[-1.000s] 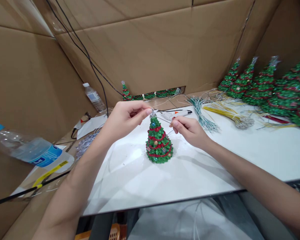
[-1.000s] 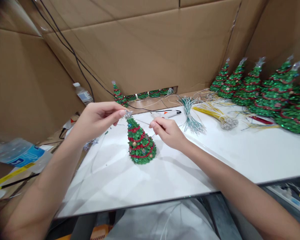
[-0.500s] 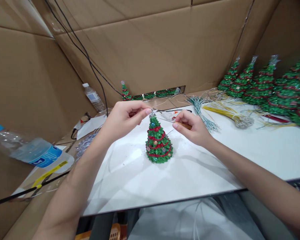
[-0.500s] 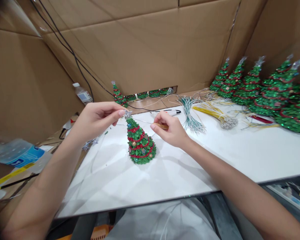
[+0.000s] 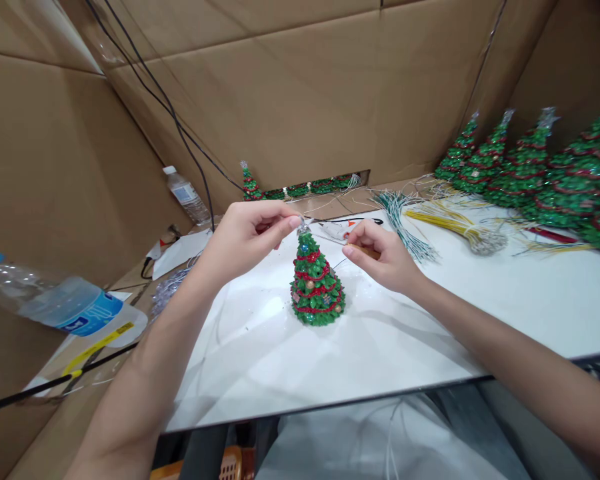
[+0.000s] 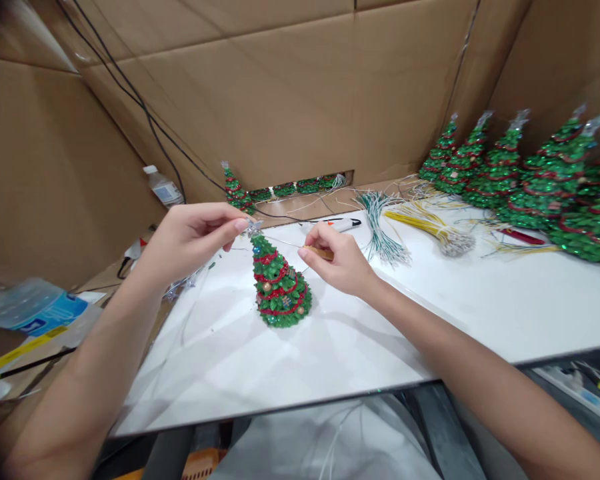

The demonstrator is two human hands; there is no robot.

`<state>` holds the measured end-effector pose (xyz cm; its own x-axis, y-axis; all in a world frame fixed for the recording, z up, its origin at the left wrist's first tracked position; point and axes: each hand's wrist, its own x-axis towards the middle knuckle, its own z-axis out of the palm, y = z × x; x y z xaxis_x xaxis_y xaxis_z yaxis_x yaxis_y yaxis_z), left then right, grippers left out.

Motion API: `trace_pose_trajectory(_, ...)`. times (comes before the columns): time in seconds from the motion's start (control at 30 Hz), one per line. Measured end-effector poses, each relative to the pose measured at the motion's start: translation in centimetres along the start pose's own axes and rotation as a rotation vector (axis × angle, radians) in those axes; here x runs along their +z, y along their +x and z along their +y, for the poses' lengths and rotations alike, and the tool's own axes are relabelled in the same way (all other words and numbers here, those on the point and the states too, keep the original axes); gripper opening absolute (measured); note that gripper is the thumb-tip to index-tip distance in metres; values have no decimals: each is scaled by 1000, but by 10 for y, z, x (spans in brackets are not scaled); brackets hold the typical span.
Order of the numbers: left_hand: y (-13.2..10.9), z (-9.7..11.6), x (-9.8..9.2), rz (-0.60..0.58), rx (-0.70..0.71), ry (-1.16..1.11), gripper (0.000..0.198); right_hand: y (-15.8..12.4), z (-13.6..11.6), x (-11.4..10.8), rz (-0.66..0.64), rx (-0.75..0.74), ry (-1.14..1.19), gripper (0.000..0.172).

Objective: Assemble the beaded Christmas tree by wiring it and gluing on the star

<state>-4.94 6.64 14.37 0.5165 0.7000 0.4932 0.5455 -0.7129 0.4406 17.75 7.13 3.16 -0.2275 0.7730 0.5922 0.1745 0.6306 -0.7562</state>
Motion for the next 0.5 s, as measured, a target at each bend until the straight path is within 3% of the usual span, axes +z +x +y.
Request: trace_pose_trajectory(0.5, 0, 0, 0, -4, -2, -10, 23, -3, 3, 3, -2, 21, 34, 23)
